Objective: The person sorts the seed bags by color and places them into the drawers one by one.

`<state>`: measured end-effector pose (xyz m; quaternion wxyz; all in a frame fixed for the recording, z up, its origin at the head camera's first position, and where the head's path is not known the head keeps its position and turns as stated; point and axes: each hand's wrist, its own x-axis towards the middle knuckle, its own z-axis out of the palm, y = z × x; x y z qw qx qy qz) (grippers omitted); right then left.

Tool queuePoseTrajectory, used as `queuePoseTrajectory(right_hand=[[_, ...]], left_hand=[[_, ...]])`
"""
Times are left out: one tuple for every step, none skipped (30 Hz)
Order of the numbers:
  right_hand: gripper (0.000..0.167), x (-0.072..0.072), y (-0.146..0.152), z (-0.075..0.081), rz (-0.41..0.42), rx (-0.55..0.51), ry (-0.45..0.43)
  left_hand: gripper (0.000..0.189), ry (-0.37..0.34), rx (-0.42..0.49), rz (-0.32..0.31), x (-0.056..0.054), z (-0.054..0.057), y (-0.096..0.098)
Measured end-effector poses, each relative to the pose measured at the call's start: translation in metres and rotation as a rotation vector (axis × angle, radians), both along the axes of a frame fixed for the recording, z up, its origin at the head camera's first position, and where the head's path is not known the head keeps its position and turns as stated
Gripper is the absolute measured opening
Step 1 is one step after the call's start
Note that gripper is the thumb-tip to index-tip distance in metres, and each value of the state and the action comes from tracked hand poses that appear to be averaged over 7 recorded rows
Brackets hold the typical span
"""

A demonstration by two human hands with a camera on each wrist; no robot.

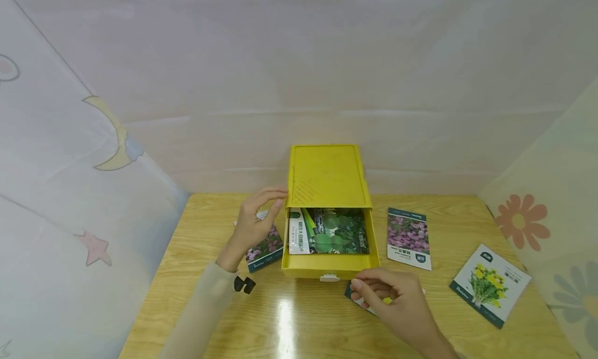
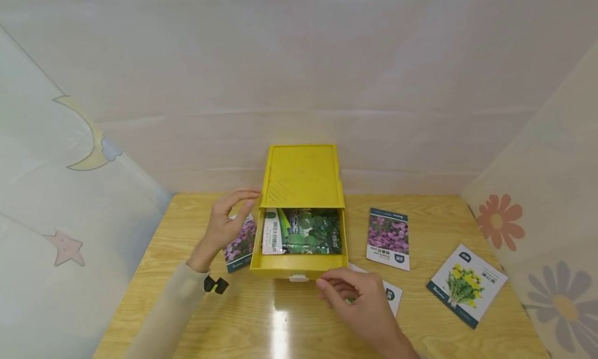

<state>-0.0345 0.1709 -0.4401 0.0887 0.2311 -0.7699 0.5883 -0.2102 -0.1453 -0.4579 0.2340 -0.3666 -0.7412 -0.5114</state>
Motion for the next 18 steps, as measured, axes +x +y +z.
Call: queuePoseTrajectory(right_hand=[[0.025, 0.001, -0.001, -0.002, 0.0, 0.008, 0.001], [0.025, 0.002, -0.002, -0.003, -0.003, 0.017, 0.0], [0.024, 0.003, -0.003, -0.004, -0.008, 0.027, -0.01], [0.024, 0.004, -0.005, -0.006, -0.014, 0.034, -0.011], [0.024, 0.005, -0.006, -0.007, -0.022, 0.041, -0.012], [0.024, 0.006, -0.007, -0.008, -0.033, 0.051, -0.016], [0.024, 0.006, -0.009, -0.01, -0.045, 0.059, -0.011], [0.025, 0.007, -0.01, -0.011, -0.056, 0.068, 0.007], [0.027, 0.007, -0.011, -0.013, -0.068, 0.075, 0.023], [0.028, 0.008, -0.012, -0.015, -0.083, 0.085, 0.041], [0.029, 0.008, -0.013, -0.017, -0.096, 0.092, 0.058], [0.029, 0.008, -0.015, -0.019, -0.11, 0.099, 0.074], [0.03, 0.008, -0.016, -0.021, -0.123, 0.104, 0.091], [0.029, 0.008, -0.017, -0.022, -0.135, 0.107, 0.104], [0.029, 0.008, -0.018, -0.024, -0.147, 0.108, 0.105], [0.028, 0.008, -0.019, -0.025, -0.156, 0.11, 0.108], [0.027, 0.008, -0.02, -0.027, -0.16, 0.111, 0.116], [0.027, 0.007, -0.02, -0.028, -0.168, 0.112, 0.117]], left_hand=[[0.027, 0.013, 0.003, -0.007, -0.002, -0.001, 0.001], [0.027, 0.025, 0.006, -0.014, -0.005, -0.003, 0.001], [0.027, 0.036, 0.011, -0.023, -0.008, -0.005, 0.002], [0.027, 0.044, 0.018, -0.032, -0.01, -0.006, 0.003], [0.028, 0.049, 0.025, -0.039, -0.012, -0.007, 0.004], [0.028, 0.051, 0.033, -0.046, -0.014, -0.009, 0.004], [0.028, 0.054, 0.042, -0.053, -0.016, -0.01, 0.005], [0.028, 0.056, 0.049, -0.057, -0.017, -0.012, 0.006], [0.027, 0.057, 0.057, -0.059, -0.018, -0.013, 0.006], [0.027, 0.057, 0.063, -0.061, -0.019, -0.014, 0.007], [0.026, 0.058, 0.072, -0.064, -0.019, -0.015, 0.007], [0.025, 0.061, 0.079, -0.065, -0.019, -0.016, 0.008], [0.025, 0.066, 0.085, -0.064, -0.02, -0.017, 0.008], [0.024, 0.068, 0.091, -0.064, -0.02, -0.018, 0.009], [0.023, 0.069, 0.098, -0.067, -0.02, -0.019, 0.009], [0.023, 0.07, 0.104, -0.071, -0.02, -0.02, 0.01], [0.022, 0.069, 0.111, -0.075, -0.021, -0.02, 0.011], [0.021, 0.065, 0.115, -0.079, -0.021, -0.021, 0.011]])
